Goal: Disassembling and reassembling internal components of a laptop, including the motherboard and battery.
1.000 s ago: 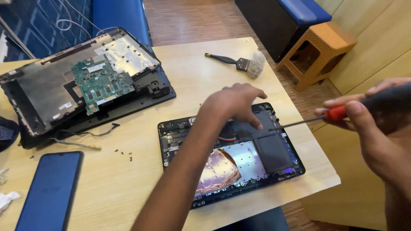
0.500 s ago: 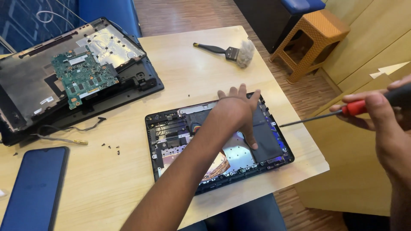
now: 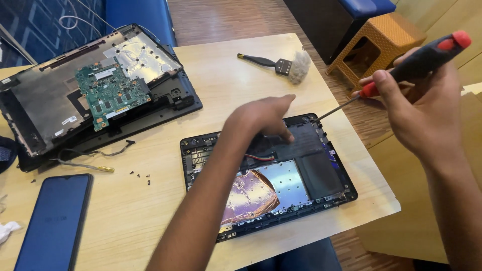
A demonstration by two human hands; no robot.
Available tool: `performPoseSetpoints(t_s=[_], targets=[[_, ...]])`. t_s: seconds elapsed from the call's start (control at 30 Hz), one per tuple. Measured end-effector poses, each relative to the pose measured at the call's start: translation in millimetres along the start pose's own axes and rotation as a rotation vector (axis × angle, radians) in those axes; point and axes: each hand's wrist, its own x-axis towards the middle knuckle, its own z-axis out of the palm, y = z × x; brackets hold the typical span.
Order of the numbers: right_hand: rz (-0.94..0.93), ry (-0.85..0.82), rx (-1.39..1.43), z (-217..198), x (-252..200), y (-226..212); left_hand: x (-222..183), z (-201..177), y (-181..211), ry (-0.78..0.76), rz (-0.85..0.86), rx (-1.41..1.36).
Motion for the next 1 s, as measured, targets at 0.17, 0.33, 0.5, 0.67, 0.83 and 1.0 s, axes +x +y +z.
performPoseSetpoints(t_s=[0.17, 0.33, 0.5, 0.67, 0.83, 1.0], targets=[[-0.003, -0.048, 0.096, 22, 10, -10, -18, -25, -42, -0.021, -0.095, -0.115], [-0.002, -0.135, 0.103, 45, 14, -24, -36, -32, -40, -0.058, -0.161, -0.08], [0.033, -0.14, 0.138, 58, 18, -27, -30, -28, -32, -0.068, -0.229, -0.034], [0.035, -0.136, 0.084, 60, 19, -26, -28, -28, -32, -0.073, -0.237, -0.041], [0.03, -0.115, 0.0, 61, 19, -24, -27, -28, -33, -0.079, -0.238, -0.033], [0.047, -0.128, -0.033, 63, 20, -22, -22, -25, -36, -0.068, -0.233, -0.02]])
